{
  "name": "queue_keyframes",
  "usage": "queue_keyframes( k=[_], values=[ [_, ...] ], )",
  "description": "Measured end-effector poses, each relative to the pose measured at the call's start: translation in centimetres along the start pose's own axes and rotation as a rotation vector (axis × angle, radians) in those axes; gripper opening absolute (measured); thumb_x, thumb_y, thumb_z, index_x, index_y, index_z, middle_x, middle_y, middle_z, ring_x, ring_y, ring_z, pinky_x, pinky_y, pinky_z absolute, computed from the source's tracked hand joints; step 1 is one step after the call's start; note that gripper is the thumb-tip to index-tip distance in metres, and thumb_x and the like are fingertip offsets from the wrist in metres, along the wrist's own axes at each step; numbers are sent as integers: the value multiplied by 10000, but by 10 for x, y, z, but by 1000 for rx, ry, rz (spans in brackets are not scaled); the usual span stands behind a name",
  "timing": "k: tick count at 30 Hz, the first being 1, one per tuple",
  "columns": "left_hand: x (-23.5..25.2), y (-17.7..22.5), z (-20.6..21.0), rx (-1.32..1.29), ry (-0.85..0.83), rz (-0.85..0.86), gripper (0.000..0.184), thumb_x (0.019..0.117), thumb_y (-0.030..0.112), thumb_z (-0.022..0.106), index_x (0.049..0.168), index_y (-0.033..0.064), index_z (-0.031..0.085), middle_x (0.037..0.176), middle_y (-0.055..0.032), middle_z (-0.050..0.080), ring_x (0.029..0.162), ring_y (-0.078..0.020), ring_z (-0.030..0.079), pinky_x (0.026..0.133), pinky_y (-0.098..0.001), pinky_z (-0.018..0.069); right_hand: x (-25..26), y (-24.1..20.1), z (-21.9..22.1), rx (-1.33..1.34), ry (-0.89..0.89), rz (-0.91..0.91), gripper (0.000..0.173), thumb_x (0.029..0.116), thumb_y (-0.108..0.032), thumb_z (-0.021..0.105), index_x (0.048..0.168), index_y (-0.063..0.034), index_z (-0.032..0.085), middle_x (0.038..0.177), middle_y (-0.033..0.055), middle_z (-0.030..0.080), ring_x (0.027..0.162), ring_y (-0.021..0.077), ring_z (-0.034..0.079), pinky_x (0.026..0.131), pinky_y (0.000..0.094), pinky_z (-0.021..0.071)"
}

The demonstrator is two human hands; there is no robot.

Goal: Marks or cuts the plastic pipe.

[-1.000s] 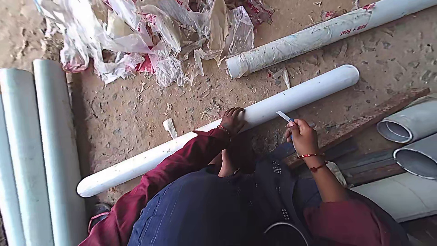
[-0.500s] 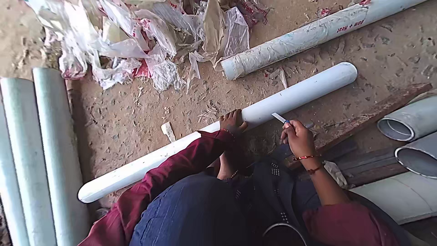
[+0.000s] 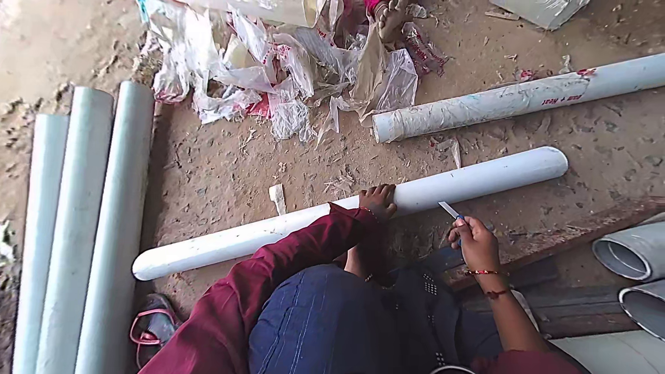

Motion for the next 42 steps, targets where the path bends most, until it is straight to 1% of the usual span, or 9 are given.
queue_keyframes(
  k=[2,8,22,28,31,35,37,40,42],
  values=[
    [-1,-3,1,3,13,31,559,1053,270,475,1593,152,389,1629,-118,407,1504,-340,371,1190,-608,254,0,-1,1,-7,-4,-2,282,1110,-105,417,1149,113,591,722,53,625,553,61,580,576,231,510],
    [0,-3,2,31,11,-6,689,1017,490,572,1603,190,369,1640,-87,397,1505,-317,374,1195,-591,264,1,0,1,-14,-8,-12,280,1109,-107,417,1134,107,596,721,54,625,552,60,579,575,232,509],
    [2,-1,-2,-84,9,14,587,1033,304,575,1577,144,421,1602,-101,456,1491,-312,403,1223,-562,246,1,0,0,3,-9,-18,286,1110,-114,411,1144,102,595,729,44,625,553,46,579,571,217,509],
    [-2,-16,-11,-269,35,40,491,1032,80,530,1515,168,527,1451,-181,598,1377,-377,537,1154,-599,370,1,-1,-1,-27,-16,-14,288,1112,-119,411,1148,95,600,743,42,632,566,50,584,586,225,510],
    [1,-33,-9,-444,88,179,388,1025,51,520,1396,88,626,1435,-164,614,1365,-333,554,1140,-590,387,1,-2,-1,-28,-15,-14,294,1113,-125,414,1161,93,606,755,49,639,578,57,591,596,233,514],
    [3,-39,5,-404,299,448,191,954,79,668,1093,-41,719,1355,-194,657,1287,-316,621,1103,-526,457,2,-1,0,-21,-13,-4,287,1114,-120,418,1159,90,608,753,49,637,578,55,599,597,225,520],
    [2,-34,8,-305,342,452,282,939,149,725,1164,-21,714,1353,-202,657,1258,-349,640,1071,-551,483,2,-1,0,-15,-17,10,285,1113,-114,419,1166,93,608,754,51,635,583,60,600,604,229,522],
    [2,-23,9,-122,280,283,515,943,237,723,1394,23,597,1366,-231,641,1252,-418,629,1071,-605,456,2,-1,-1,-18,-32,16,285,1113,-115,421,1164,95,607,752,55,637,583,64,605,610,235,530],
    [2,-22,12,-95,315,293,544,906,194,727,1389,-17,594,1334,-254,655,1233,-431,642,1058,-610,466,2,-2,-1,-16,-38,14,285,1114,-116,421,1164,95,606,757,56,639,583,62,606,610,232,529]
  ],
)
Point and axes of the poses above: each hand's wrist, its own x-axis towards the middle knuckle, its own z-axis out of the palm, y = z × x, the point moved 3 cm from there along x, towards the middle knuckle
